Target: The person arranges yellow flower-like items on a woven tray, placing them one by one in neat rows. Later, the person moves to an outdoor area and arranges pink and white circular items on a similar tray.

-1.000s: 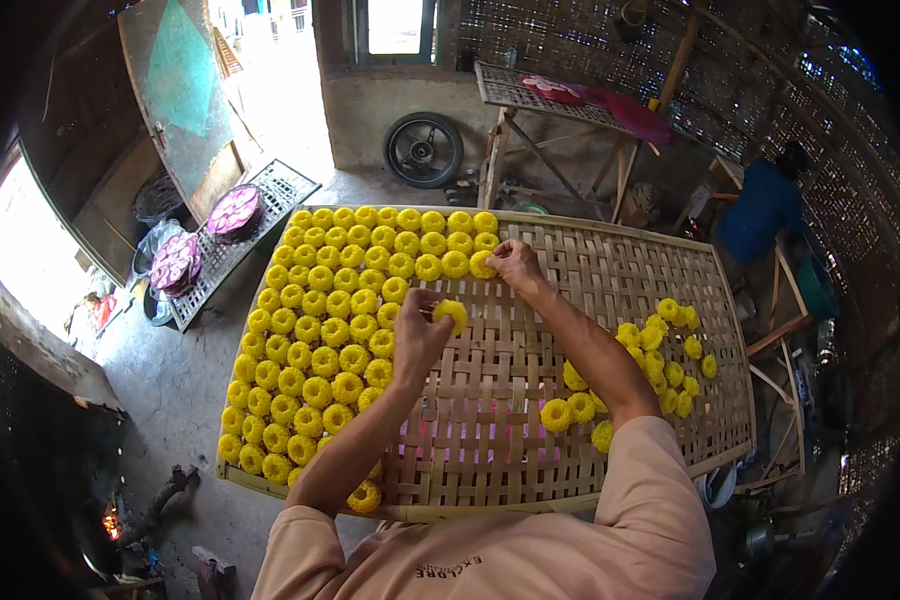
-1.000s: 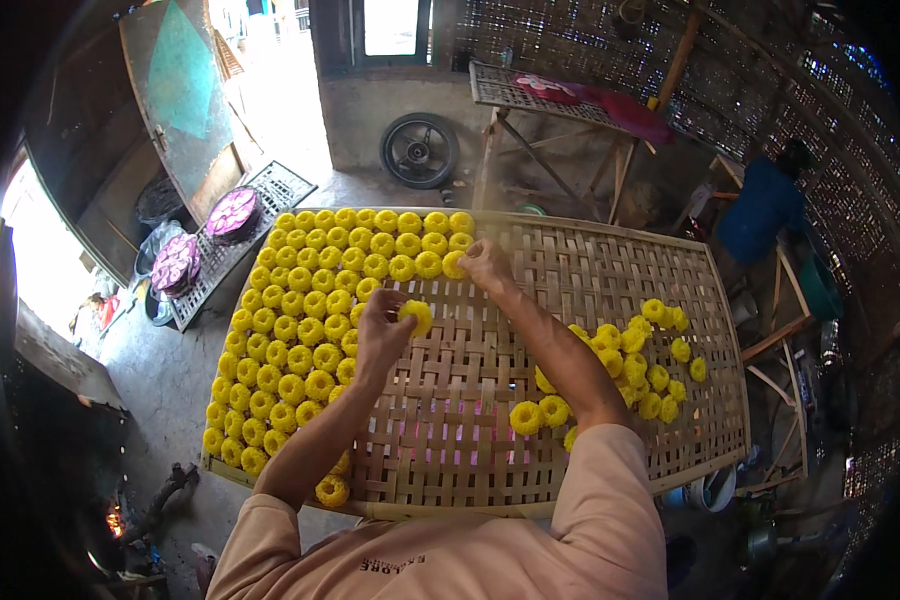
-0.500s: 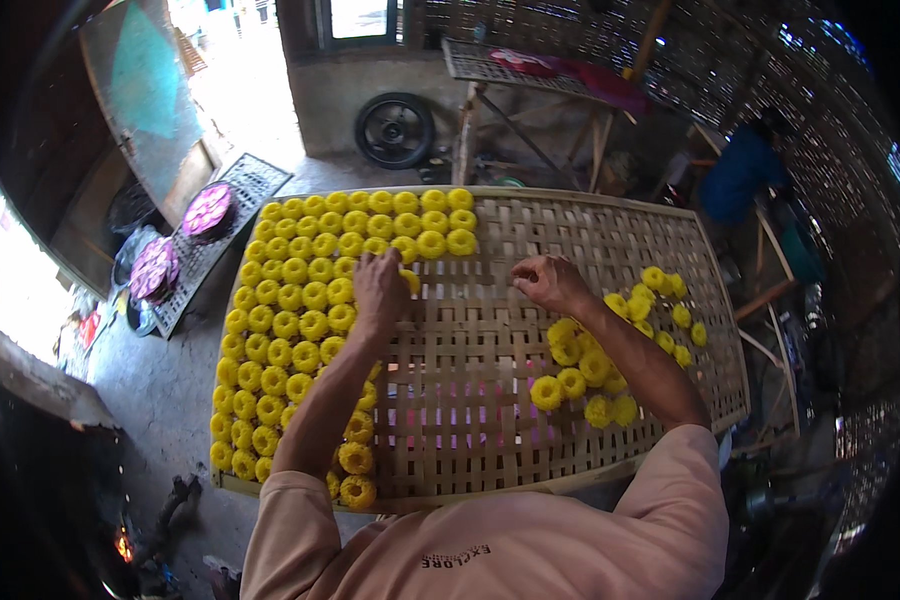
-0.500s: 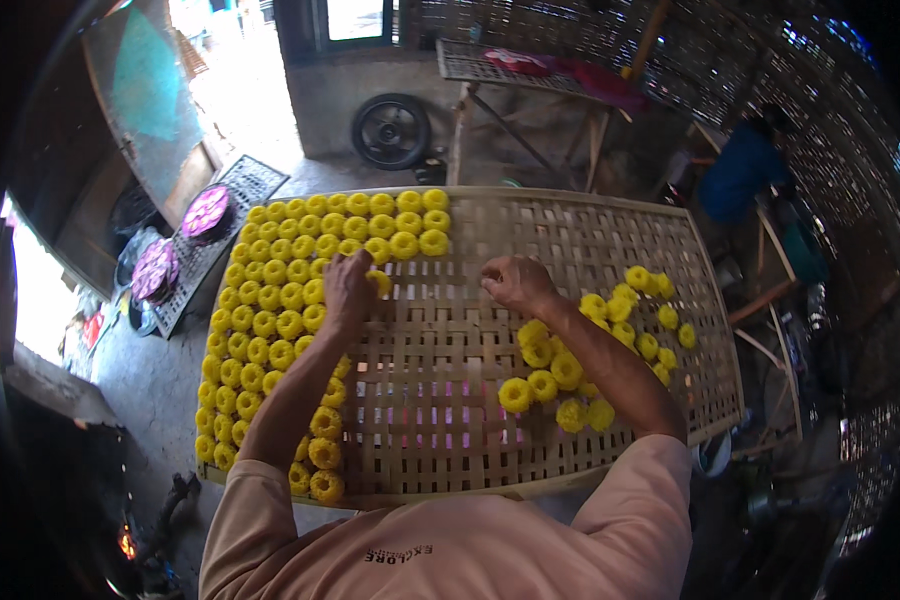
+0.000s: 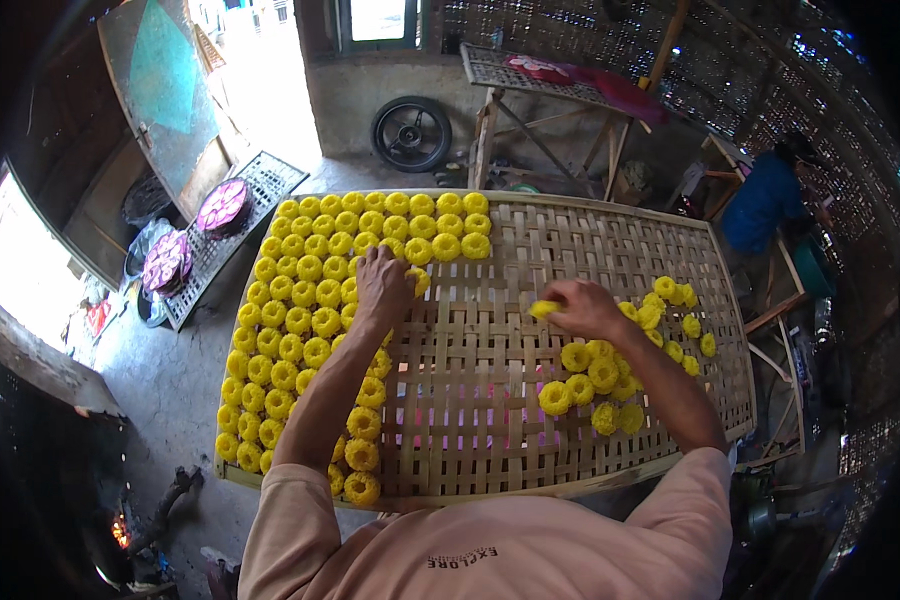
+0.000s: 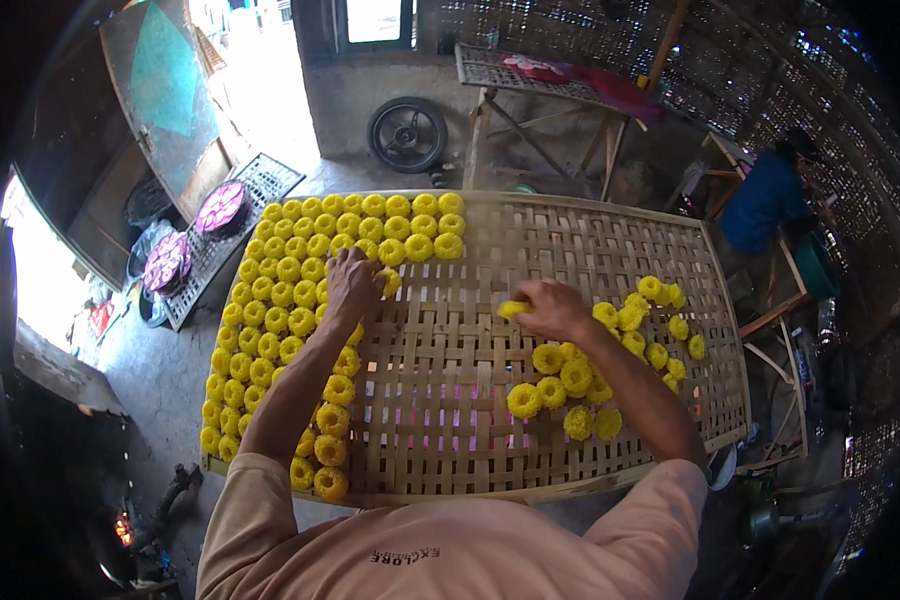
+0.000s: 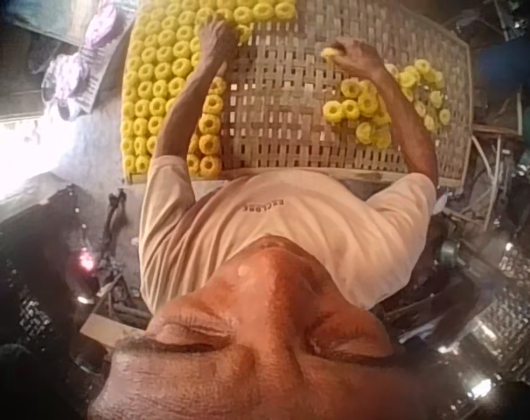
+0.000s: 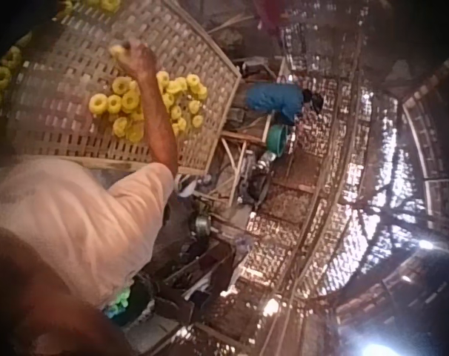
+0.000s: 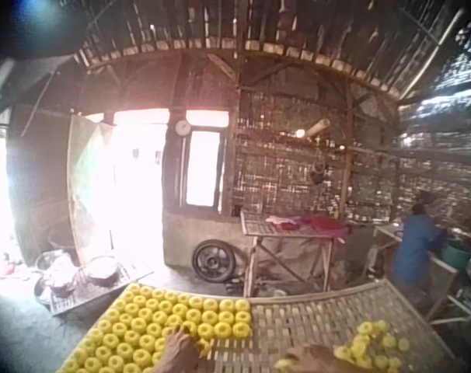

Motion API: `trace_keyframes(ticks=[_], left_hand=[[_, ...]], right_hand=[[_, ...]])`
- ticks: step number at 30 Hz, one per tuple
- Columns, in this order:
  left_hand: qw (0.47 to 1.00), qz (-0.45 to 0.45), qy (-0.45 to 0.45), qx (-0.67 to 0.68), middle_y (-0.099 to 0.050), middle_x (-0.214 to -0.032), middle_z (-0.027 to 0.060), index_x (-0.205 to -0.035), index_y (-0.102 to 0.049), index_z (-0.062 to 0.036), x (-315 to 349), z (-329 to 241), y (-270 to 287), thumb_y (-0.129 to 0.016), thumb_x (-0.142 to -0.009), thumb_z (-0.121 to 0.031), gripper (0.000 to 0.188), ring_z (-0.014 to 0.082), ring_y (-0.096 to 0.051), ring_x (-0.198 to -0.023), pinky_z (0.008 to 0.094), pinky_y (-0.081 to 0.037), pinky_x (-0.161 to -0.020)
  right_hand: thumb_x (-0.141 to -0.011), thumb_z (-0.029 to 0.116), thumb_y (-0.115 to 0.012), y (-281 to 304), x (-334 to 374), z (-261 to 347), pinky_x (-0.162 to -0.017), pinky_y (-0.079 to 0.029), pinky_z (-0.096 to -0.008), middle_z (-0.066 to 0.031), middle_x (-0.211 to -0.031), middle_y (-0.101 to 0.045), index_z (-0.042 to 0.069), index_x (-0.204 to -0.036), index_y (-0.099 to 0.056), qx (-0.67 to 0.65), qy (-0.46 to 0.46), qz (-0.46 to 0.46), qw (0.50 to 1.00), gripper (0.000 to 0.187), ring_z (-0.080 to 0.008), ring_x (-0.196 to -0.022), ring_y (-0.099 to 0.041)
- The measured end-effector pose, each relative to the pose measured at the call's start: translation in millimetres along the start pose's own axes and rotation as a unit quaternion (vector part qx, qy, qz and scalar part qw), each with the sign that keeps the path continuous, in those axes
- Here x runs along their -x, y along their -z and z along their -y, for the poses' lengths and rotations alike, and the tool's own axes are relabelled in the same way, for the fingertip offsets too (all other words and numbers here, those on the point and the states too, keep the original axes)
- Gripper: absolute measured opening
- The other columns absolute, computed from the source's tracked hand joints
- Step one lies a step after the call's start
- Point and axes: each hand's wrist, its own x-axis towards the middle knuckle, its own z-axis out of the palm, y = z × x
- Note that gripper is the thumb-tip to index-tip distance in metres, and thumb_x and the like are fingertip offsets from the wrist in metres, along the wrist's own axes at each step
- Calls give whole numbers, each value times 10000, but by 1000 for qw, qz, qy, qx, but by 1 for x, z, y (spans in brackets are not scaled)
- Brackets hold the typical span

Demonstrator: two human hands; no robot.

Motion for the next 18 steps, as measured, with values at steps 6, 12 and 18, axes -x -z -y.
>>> trace_keyframes(ticks=[6, 12, 18], left_hand=[[998, -20, -14, 56, -583, -885, 196, -694, -669, -34, -5, 6, -5, -679, -673, -137, 105, 391, -523, -956, 505, -401, -834], [997, -28, 61, -37, -627, -1032, 143, -786, -741, -40, -16, -8, -5, -730, -698, -153, 144, 348, -533, -1096, 449, -399, -980], [997, -57, 55, 17, -637, -959, 145, -805, -750, -58, -2, 10, -1, -775, -665, -188, 192, 354, -560, -1056, 465, -417, -961]], right_hand=[[-743, 148, -664, -73, -95, 51, -842, -539, -465, -181, -1000, -670, 55, -1119, -655, -122, 180, -172, 961, 387, -360, -968, -667], [-747, 124, -693, -95, -139, 92, -873, -537, -437, -169, -1144, -625, 16, -1150, -595, 83, 178, -252, 948, 428, -348, -1017, -654], [-663, 118, -679, -120, -138, 102, -840, -524, -471, -178, -1001, -620, 15, -983, -640, -48, 210, -318, 923, 339, -362, -935, -632]])
